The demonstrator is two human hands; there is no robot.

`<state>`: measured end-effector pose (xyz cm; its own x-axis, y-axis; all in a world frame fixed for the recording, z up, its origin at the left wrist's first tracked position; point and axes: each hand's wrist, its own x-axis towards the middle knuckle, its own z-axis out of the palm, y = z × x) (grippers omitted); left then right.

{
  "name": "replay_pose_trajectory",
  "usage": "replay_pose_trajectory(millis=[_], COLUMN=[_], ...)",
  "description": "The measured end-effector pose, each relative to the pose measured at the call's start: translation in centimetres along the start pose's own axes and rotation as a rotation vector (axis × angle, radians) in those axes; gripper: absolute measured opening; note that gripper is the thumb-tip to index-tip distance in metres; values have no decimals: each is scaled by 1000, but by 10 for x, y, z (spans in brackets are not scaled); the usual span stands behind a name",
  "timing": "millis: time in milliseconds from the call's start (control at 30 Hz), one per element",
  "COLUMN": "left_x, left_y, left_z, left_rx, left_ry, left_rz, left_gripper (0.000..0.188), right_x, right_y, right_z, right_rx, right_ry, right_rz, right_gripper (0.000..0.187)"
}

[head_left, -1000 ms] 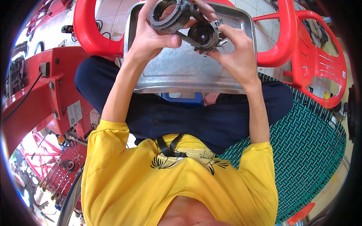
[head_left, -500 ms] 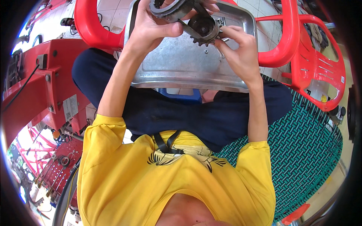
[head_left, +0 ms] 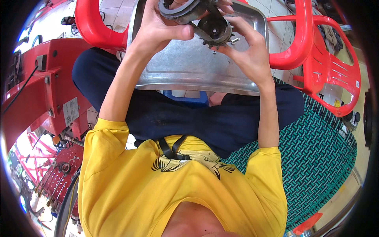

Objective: The person assembles a motorcycle engine component on a metal tray, inserting metal pins and bolts into a housing by hand.

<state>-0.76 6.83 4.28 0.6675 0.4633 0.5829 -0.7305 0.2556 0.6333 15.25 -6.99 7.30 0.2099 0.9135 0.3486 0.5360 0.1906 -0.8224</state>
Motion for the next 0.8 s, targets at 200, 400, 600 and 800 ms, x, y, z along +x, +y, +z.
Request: replay_pose_trajectory(millis=[200,400,600,800], left_x=[-2,0,-1,-2], left_y=[5,2,2,3], left_z=[6,4,4,1], left_rx=[-14,-7,-4,-3], left_ry=[82,48,51,39], left_rz=[-52,-23,-34,-27], left_gripper=[81,81,82,83], right_x=[-2,-4,0,-5], right_y=[-5,16,-7,7], right_z=[-11,-11,-9,-7], right_rx=[-213,-136,-159,-58], right_ry=[-134,-217,-128,-182], right_rz=[141,-20,67,99], right_gripper=[29,33,28,32])
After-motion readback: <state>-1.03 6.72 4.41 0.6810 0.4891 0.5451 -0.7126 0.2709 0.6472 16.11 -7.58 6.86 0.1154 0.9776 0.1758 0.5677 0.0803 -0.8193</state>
